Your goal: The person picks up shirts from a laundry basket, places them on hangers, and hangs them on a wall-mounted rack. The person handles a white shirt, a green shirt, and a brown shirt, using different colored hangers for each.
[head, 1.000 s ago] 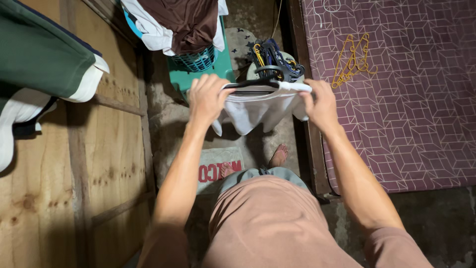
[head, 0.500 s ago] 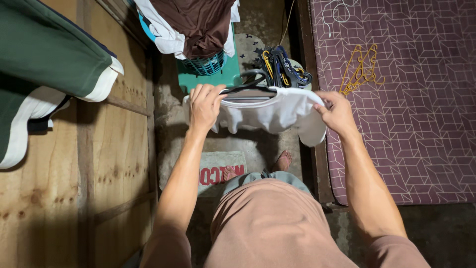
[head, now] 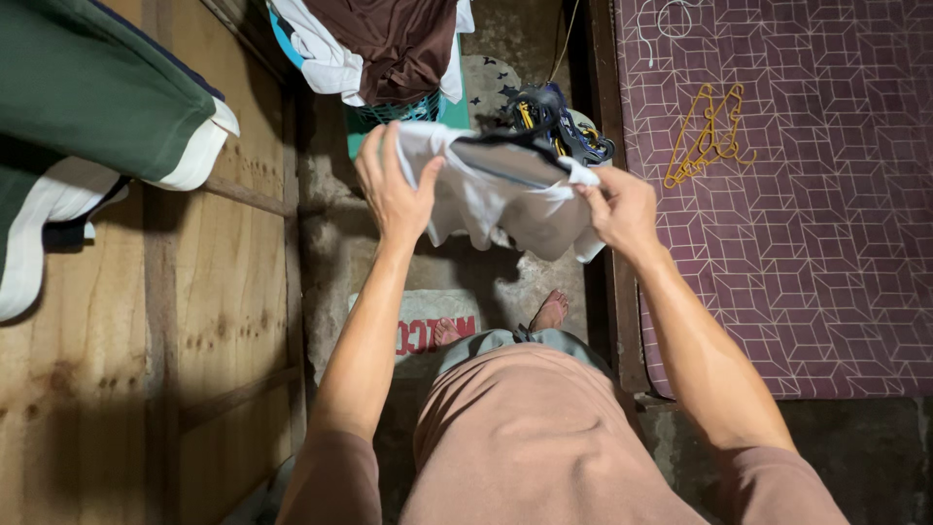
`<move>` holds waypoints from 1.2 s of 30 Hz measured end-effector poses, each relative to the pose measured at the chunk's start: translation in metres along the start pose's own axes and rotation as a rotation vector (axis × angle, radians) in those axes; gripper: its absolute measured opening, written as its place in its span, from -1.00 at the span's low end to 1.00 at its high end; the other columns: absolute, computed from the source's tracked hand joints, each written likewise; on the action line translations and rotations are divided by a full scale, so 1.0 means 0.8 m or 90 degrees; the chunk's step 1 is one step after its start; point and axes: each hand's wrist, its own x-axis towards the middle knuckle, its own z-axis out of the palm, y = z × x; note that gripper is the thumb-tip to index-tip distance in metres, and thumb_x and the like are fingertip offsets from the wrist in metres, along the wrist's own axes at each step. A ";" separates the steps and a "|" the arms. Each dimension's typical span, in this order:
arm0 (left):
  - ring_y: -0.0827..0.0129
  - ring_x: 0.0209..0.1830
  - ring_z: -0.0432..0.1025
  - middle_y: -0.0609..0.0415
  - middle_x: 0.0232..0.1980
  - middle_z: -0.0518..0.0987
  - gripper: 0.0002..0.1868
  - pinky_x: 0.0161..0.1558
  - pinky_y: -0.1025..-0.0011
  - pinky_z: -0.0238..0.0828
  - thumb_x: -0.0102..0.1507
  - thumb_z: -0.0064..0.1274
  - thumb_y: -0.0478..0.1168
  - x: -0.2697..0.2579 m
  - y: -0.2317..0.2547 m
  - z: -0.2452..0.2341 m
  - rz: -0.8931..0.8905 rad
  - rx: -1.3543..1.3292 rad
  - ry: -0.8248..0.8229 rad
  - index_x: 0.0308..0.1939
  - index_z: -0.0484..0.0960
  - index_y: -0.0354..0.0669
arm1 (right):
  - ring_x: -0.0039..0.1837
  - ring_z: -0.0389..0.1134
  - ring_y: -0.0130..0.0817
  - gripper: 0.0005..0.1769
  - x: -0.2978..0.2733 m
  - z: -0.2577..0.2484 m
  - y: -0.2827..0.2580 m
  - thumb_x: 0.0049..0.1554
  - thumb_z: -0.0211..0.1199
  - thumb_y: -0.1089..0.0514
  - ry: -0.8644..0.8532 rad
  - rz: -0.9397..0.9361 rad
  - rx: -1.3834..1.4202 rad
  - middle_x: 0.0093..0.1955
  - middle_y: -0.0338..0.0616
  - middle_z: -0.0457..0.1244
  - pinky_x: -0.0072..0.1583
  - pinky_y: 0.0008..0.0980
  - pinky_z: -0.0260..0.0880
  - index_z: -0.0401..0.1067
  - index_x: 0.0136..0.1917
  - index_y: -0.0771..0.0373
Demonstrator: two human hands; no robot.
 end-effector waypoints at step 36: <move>0.28 -0.22 0.54 0.05 -0.21 0.62 -0.85 -0.14 0.38 0.47 0.20 0.31 -0.31 0.028 0.044 -0.026 -0.036 -0.351 -0.139 -0.15 0.80 -0.18 | -0.11 0.35 -0.19 -0.83 -0.015 -0.041 0.059 0.17 0.32 0.30 0.037 0.070 -0.078 -0.16 0.03 0.33 -0.04 -0.26 0.37 0.59 0.06 0.27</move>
